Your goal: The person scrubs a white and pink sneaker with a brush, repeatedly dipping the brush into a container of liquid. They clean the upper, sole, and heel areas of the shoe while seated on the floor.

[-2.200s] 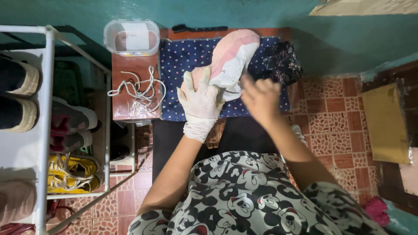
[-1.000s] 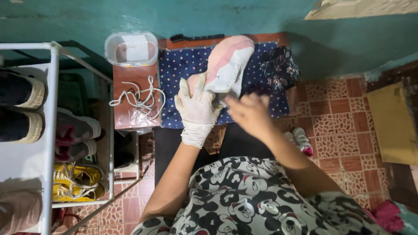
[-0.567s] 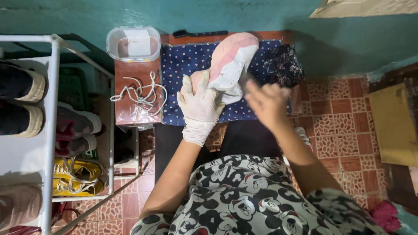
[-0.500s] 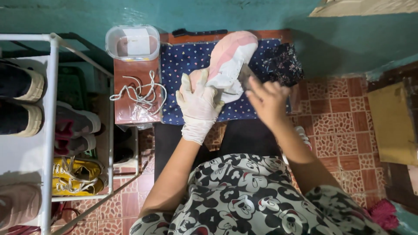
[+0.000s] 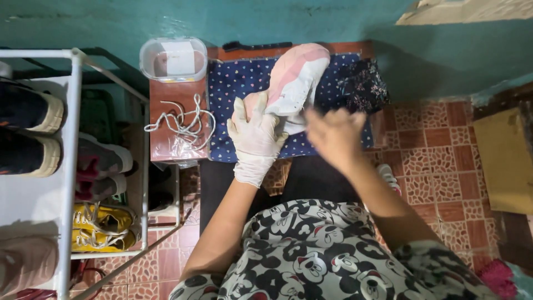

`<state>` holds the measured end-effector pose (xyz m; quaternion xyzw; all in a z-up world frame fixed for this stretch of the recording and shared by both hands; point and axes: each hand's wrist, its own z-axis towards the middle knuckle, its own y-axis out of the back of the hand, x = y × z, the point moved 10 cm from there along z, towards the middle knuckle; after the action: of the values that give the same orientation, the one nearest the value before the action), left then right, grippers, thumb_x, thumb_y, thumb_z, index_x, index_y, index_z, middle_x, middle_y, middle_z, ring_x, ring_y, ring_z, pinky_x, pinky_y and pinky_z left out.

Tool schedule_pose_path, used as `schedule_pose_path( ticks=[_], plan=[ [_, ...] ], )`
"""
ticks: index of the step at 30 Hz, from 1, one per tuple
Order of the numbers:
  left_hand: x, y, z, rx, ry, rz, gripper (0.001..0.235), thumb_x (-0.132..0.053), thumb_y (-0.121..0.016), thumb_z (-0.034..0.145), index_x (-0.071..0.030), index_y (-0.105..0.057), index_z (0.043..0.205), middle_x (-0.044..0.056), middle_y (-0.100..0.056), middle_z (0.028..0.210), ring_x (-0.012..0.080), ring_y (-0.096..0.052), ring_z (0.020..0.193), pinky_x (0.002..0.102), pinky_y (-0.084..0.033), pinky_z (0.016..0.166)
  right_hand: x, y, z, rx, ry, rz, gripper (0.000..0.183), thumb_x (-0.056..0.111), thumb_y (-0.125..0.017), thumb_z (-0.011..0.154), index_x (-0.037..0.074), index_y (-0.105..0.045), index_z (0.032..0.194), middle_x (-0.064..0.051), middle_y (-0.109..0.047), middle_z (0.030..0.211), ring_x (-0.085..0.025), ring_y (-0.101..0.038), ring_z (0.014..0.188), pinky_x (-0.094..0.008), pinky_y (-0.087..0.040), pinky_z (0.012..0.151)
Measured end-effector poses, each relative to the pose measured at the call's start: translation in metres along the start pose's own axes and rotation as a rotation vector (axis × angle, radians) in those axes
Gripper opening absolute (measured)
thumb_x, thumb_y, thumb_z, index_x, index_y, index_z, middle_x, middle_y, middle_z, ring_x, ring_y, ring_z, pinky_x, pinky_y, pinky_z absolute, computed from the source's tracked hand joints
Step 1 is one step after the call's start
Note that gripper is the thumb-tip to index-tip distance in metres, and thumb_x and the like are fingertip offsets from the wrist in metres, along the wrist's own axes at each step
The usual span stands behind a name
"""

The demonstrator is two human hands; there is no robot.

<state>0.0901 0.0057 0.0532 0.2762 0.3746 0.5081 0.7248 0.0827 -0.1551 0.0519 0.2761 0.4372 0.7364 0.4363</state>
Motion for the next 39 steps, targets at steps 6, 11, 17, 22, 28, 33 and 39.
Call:
schedule_pose_path(
  ticks=[6, 11, 17, 22, 28, 33, 39],
  plan=[
    [-0.001, 0.007, 0.001, -0.038, 0.013, 0.006, 0.043, -0.044, -0.09, 0.069, -0.024, -0.056, 0.086, -0.008, -0.058, 0.143, 0.0482, -0.042, 0.138, 0.076, -0.047, 0.091, 0.02, -0.01, -0.001, 0.066, 0.012, 0.069, 0.038, 0.041, -0.069, 0.079, 0.034, -0.073, 0.115, 0.005, -0.061, 0.074, -0.022, -0.06, 0.081, -0.046, -0.04, 0.076],
    [-0.001, 0.005, 0.004, 0.028, 0.015, -0.019, 0.062, -0.035, -0.099, 0.044, -0.022, -0.058, 0.088, -0.009, -0.056, 0.143, 0.0487, -0.04, 0.139, 0.077, -0.048, 0.092, -0.033, -0.008, -0.001, -0.024, -0.12, -0.079, 0.038, 0.044, -0.069, 0.086, 0.031, -0.073, 0.122, 0.003, -0.062, 0.076, -0.023, -0.061, 0.08, -0.046, -0.039, 0.075],
    [0.003, 0.005, 0.007, 0.077, 0.042, -0.048, 0.054, -0.04, -0.096, 0.054, -0.023, -0.057, 0.087, -0.008, -0.057, 0.143, 0.0493, -0.039, 0.14, 0.078, -0.046, 0.093, 0.001, -0.011, 0.008, 0.005, -0.092, 0.04, 0.031, 0.042, -0.071, 0.082, 0.031, -0.074, 0.11, 0.003, -0.064, 0.077, -0.024, -0.063, 0.084, -0.048, -0.041, 0.076],
    [0.004, -0.003, 0.004, 0.131, 0.058, -0.025, 0.056, -0.038, -0.097, 0.053, -0.022, -0.059, 0.09, -0.008, -0.054, 0.146, 0.0485, -0.037, 0.142, 0.077, -0.043, 0.098, -0.019, -0.045, 0.007, -0.059, -0.184, -0.098, 0.029, 0.046, -0.071, 0.082, 0.026, -0.076, 0.103, -0.001, -0.064, 0.076, -0.026, -0.061, 0.082, -0.049, -0.041, 0.074],
    [0.009, 0.003, 0.011, 0.16, 0.105, -0.08, 0.047, -0.038, -0.093, 0.063, -0.024, -0.056, 0.089, -0.008, -0.054, 0.146, 0.0494, -0.037, 0.141, 0.078, -0.044, 0.096, 0.014, -0.022, 0.007, 0.076, -0.204, 0.279, 0.037, 0.037, -0.073, 0.084, 0.022, -0.076, 0.117, -0.011, -0.069, 0.081, -0.035, -0.067, 0.084, -0.049, -0.046, 0.072],
    [0.015, 0.0, 0.013, 0.215, 0.142, -0.102, 0.057, -0.042, -0.096, 0.053, -0.022, -0.058, 0.092, -0.01, -0.055, 0.144, 0.0476, -0.038, 0.142, 0.076, -0.044, 0.099, -0.019, -0.007, 0.024, 0.159, -0.21, 0.147, 0.035, 0.04, -0.066, 0.092, 0.026, -0.075, 0.122, -0.008, -0.068, 0.084, -0.033, -0.064, 0.091, -0.052, -0.042, 0.08],
    [0.009, -0.001, 0.01, 0.232, 0.093, -0.069, 0.054, -0.038, -0.095, 0.057, -0.021, -0.057, 0.09, -0.007, -0.052, 0.147, 0.0498, -0.035, 0.142, 0.078, -0.042, 0.099, 0.017, -0.025, 0.017, 0.017, -0.093, -0.055, 0.03, 0.041, -0.07, 0.082, 0.021, -0.076, 0.104, -0.004, -0.065, 0.076, -0.029, -0.063, 0.082, -0.048, -0.043, 0.071]
  ],
)
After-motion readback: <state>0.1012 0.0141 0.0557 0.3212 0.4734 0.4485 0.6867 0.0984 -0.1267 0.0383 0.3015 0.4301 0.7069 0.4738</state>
